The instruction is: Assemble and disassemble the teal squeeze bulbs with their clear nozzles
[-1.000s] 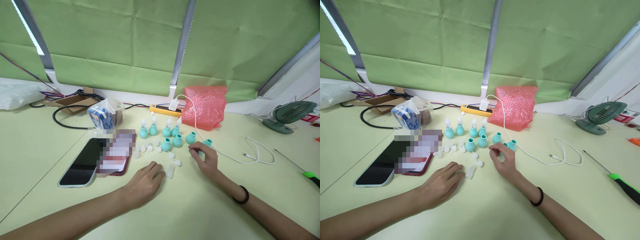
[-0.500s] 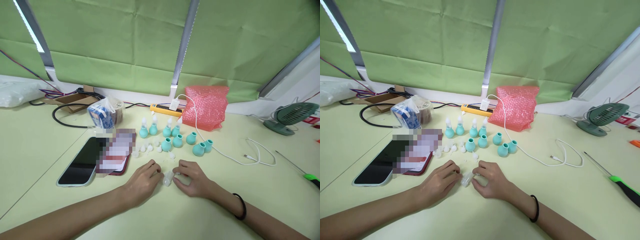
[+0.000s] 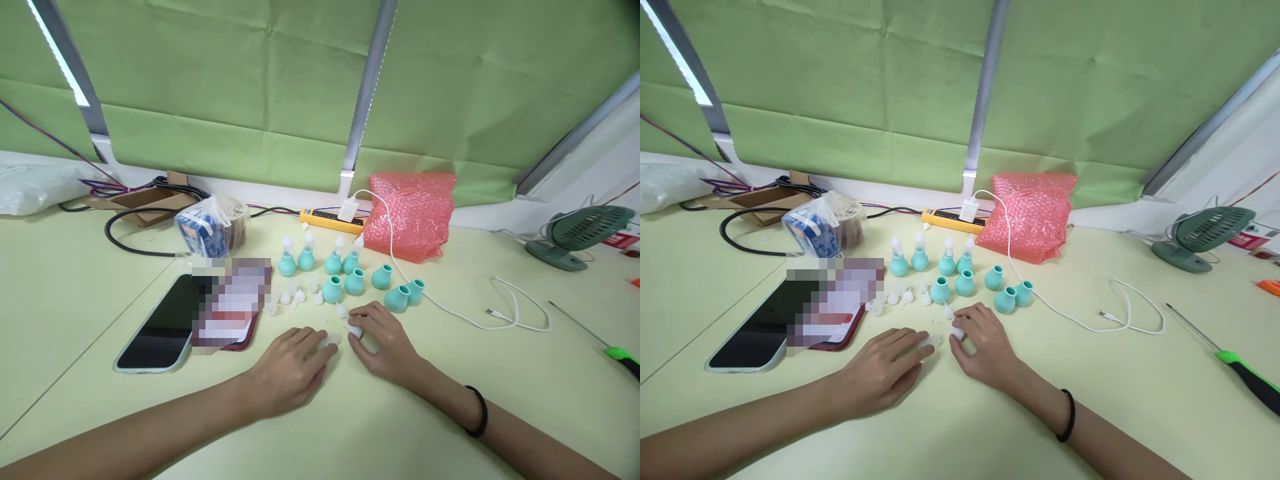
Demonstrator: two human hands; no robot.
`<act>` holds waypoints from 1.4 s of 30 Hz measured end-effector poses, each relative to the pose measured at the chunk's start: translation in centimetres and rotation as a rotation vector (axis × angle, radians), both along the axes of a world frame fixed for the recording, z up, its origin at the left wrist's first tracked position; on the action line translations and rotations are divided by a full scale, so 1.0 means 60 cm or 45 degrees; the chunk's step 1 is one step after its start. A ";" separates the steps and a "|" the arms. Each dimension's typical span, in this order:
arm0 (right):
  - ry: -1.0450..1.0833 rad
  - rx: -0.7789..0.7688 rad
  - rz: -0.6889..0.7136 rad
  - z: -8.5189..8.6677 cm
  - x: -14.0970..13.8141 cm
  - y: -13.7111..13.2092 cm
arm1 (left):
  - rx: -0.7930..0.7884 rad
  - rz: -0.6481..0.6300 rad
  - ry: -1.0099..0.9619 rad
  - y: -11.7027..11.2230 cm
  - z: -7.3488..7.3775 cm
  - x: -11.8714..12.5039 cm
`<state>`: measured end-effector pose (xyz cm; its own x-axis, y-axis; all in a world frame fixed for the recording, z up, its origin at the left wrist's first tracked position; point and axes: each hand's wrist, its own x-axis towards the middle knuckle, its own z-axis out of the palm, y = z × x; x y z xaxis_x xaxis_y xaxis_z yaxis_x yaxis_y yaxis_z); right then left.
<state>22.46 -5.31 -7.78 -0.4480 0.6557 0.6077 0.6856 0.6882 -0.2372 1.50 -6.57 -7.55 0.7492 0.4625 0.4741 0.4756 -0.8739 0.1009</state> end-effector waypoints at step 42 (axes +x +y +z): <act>-0.586 -0.084 0.148 0.019 -0.002 -0.013 | -0.221 0.015 0.266 0.013 0.020 -0.002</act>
